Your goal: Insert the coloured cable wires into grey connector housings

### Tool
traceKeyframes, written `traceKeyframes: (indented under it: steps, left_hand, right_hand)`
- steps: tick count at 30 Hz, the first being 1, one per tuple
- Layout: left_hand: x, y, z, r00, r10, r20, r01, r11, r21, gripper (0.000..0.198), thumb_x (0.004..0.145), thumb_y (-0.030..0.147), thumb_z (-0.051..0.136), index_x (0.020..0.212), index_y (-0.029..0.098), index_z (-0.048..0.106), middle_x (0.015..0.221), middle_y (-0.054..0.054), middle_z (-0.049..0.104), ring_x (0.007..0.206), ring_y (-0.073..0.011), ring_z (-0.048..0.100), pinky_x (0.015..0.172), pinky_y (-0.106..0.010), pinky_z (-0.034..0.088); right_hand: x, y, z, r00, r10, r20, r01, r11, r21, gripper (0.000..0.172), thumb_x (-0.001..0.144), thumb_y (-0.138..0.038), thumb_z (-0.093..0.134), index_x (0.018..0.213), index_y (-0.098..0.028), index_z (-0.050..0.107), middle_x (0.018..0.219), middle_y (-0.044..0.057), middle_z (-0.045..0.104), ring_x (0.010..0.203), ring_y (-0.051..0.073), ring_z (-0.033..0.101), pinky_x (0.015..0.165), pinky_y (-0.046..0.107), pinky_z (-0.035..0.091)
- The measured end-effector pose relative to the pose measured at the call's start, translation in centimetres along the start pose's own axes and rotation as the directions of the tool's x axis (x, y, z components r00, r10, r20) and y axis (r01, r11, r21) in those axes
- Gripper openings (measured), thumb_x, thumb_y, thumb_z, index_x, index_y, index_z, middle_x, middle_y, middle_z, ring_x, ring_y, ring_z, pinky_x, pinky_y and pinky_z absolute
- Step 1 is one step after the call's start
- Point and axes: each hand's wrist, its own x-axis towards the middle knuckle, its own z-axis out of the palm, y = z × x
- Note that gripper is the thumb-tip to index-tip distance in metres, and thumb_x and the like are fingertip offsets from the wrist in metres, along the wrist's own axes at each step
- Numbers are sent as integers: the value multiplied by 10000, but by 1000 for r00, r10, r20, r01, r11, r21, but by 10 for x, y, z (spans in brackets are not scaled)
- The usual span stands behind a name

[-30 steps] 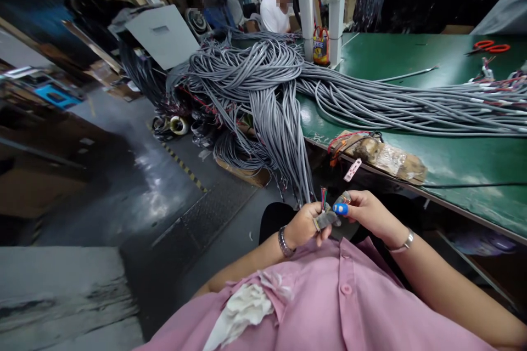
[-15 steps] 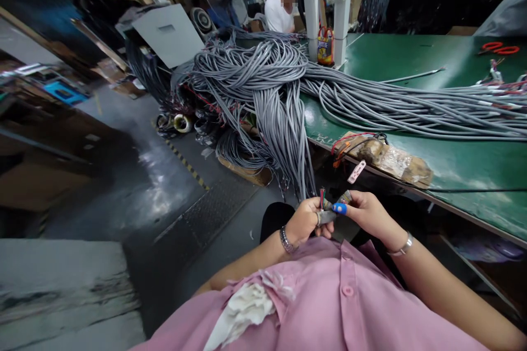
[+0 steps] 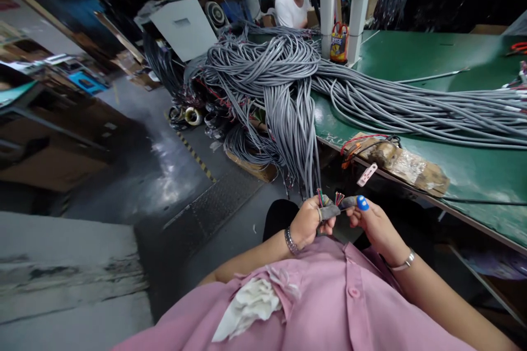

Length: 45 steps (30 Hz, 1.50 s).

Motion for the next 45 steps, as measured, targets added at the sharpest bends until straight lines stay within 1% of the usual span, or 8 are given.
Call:
traceKeyframes:
  steps: [3, 8, 16, 28, 35, 41, 43, 45]
  left_hand:
    - [0, -2, 3, 1000, 22, 13, -22, 1000, 7, 314, 725, 392, 705, 685, 153, 507, 510, 28, 567, 355, -73, 495, 349, -180, 259]
    - [0, -8, 10, 999, 17, -35, -16, 999, 28, 298, 720, 384, 704, 698, 153, 516, 513, 25, 574, 356, -83, 505, 350, -181, 274]
    - [1, -11, 12, 969, 154, -195, -182, 974, -137, 237, 748, 345, 674, 731, 158, 529, 553, 20, 595, 407, -95, 537, 389, -187, 339]
    - [1, -13, 6, 994, 95, -57, -97, 995, -23, 287, 772, 369, 672, 659, 138, 545, 530, 10, 570, 385, -78, 515, 379, -186, 298]
    - [4, -9, 6, 981, 111, -159, -152, 949, -276, 233, 726, 324, 710, 745, 161, 544, 526, 34, 566, 378, -72, 479, 369, -182, 270]
    - [2, -9, 7, 984, 111, -142, -147, 950, -274, 244, 718, 326, 724, 766, 155, 556, 525, 32, 570, 370, -63, 454, 373, -182, 278]
    - [1, -10, 7, 982, 123, -142, -157, 951, -265, 246, 728, 330, 721, 767, 158, 549, 538, 31, 574, 375, -62, 457, 370, -180, 267]
    - [1, -10, 6, 980, 136, -147, -170, 952, -254, 246, 728, 322, 722, 763, 163, 538, 549, 33, 576, 380, -64, 463, 368, -179, 258]
  right_hand:
    - [-1, -3, 2, 996, 54, 65, -56, 998, 24, 376, 822, -548, 617, 883, -178, 634, 664, -3, 557, 556, 113, 447, 552, 258, 410]
    - [3, -17, 11, 1000, 15, 0, -15, 997, -72, 352, 717, -493, 746, 819, -174, 637, 714, 3, 606, 599, 118, 498, 539, 245, 406]
    - [-10, -17, 21, 997, -52, -56, 52, 999, -6, 259, 794, -411, 693, 738, -179, 591, 632, -22, 551, 568, 102, 455, 541, 237, 380]
    - [-9, -18, 15, 989, -111, -96, 100, 989, -109, 269, 790, -433, 686, 748, -186, 587, 682, -10, 547, 617, 121, 440, 574, 253, 381]
    - [-10, -10, 15, 994, 37, 100, -34, 999, -34, 316, 757, -459, 723, 752, -179, 577, 644, -25, 520, 575, 105, 401, 537, 243, 330]
    - [-13, -8, 14, 946, 73, 316, -80, 997, 8, 289, 768, -417, 732, 783, -171, 581, 726, -11, 548, 595, 95, 369, 544, 240, 298]
    - [-14, -10, 10, 945, 73, 319, -68, 997, -25, 280, 791, -414, 710, 761, -165, 584, 695, -14, 530, 594, 97, 375, 548, 242, 309]
    - [-14, -11, 6, 968, 54, 244, -42, 998, -52, 277, 828, -425, 667, 761, -168, 588, 663, -20, 510, 593, 100, 389, 557, 242, 327]
